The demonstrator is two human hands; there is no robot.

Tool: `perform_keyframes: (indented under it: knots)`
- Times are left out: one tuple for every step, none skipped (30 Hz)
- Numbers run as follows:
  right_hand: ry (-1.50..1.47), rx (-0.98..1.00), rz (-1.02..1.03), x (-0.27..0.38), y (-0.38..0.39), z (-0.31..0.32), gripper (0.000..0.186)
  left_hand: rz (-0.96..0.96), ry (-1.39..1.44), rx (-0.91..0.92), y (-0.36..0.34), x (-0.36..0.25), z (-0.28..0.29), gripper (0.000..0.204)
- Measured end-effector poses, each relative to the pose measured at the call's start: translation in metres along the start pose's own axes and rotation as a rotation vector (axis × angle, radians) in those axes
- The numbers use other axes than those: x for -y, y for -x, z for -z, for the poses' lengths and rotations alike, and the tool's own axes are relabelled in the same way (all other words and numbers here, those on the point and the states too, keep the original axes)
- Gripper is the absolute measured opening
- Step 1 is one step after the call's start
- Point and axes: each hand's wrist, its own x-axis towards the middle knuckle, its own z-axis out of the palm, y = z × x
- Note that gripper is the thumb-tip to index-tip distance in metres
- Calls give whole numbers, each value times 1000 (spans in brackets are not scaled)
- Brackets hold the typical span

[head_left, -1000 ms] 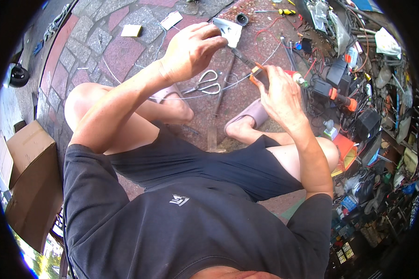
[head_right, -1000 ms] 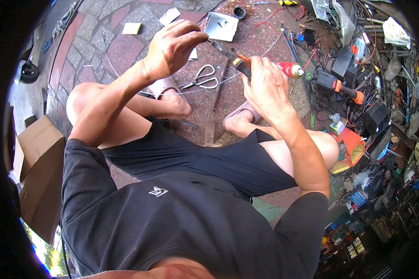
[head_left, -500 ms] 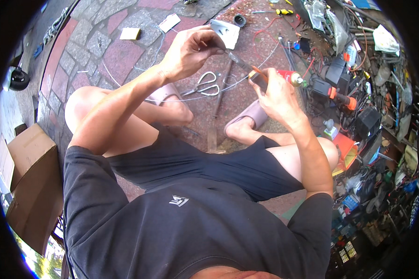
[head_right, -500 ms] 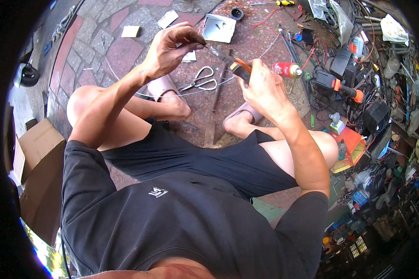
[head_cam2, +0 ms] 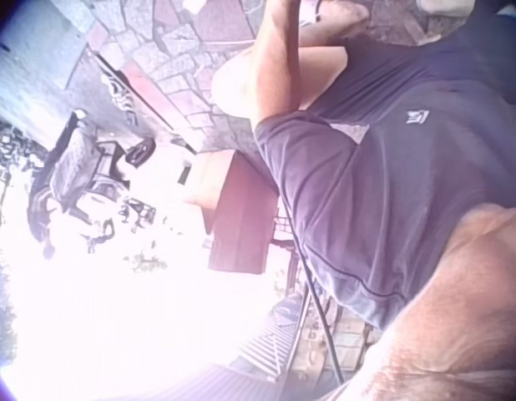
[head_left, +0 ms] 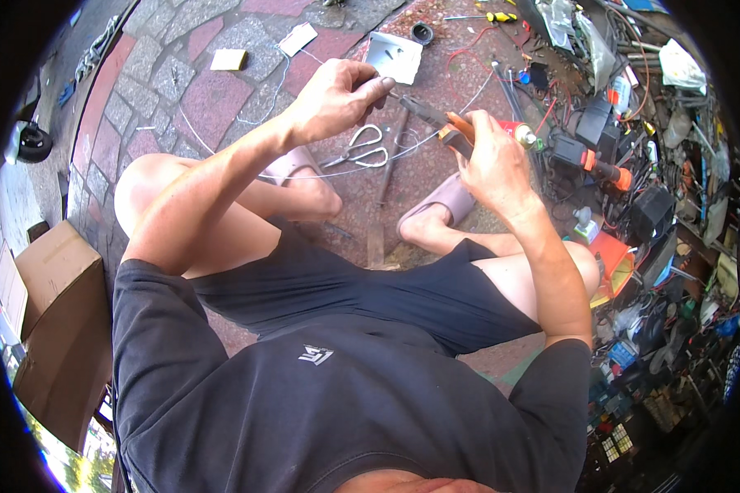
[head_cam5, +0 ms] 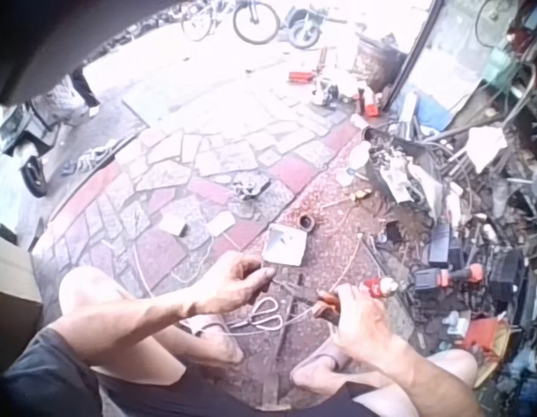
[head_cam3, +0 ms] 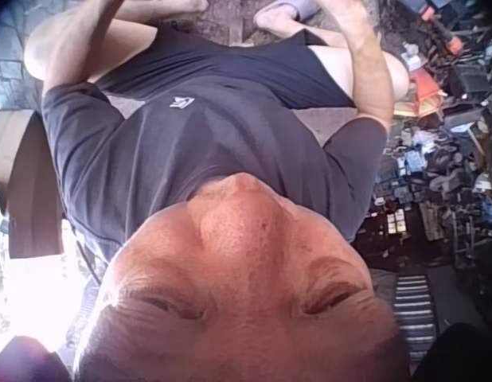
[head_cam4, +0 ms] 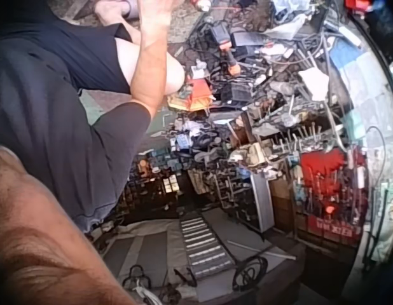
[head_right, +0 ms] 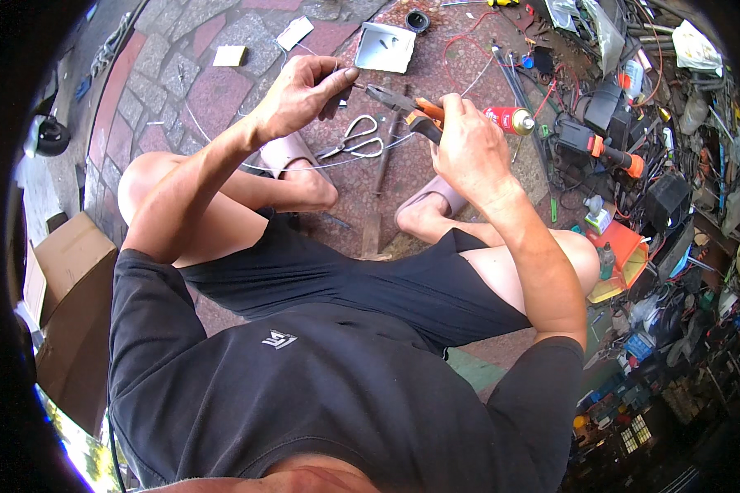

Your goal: The person sits on a tiled floor and uses pliers to strip a wire, then sprays a small black component with a red aerosol can. They insert a wire into the component and continue to manipulate the assembly with their hands.

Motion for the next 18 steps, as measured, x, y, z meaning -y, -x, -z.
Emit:
perform_keyframes:
  knots:
    - [6, 9, -4, 0, 0, 1, 29, 2, 25, 11, 0, 0, 0, 29]
    - [-26, 41, -25, 2, 0, 3, 29, 3, 50, 22, 0, 1, 0, 26]
    - [-59, 73, -44, 4, 0, 6, 28, -49, 94, 6, 0, 5, 0, 23]
    - [-91, 105, -64, 6, -1, 8, 28, -102, 137, -11, -1, 11, -1, 20]
    - [-128, 143, -93, 7, -2, 9, 27, -154, 180, -27, -2, 15, -3, 17]
    - [-165, 181, -126, 7, -2, 10, 27, -178, 203, -33, -2, 16, -4, 15]
    - [-201, 219, -159, 7, -3, 11, 26, -201, 226, -40, -3, 17, -6, 13]
    - [-218, 220, -142, 5, -2, 9, 28, -224, 249, -48, -3, 18, -7, 12]
    - [-234, 221, -126, 2, -1, 7, 30, -234, 250, -51, -3, 17, -7, 12]
    - [-250, 222, -109, 0, -1, 7, 31, -243, 251, -54, -3, 17, -7, 12]
    - [-256, 222, -110, 1, -1, 8, 32, -253, 253, -58, -2, 16, -8, 12]
    - [-262, 223, -110, 2, -1, 8, 32, -228, 248, -52, -1, 15, -8, 13]
    - [-269, 225, -109, 3, -1, 8, 32, -203, 243, -47, 0, 15, -8, 13]
    - [-232, 192, -100, 3, -1, 8, 32, -179, 238, -42, 1, 14, -7, 15]
    - [-195, 158, -93, 3, 0, 8, 32, -131, 217, -54, 0, 12, -7, 17]
    - [-158, 124, -85, 3, 1, 8, 31, -84, 195, -66, 0, 9, -6, 20]
    - [-143, 105, -92, 1, 1, 7, 31, -36, 173, -79, 0, 7, -5, 23]
    - [-130, 85, -94, -1, 2, 6, 32, -27, 184, -70, -1, 8, -3, 26]
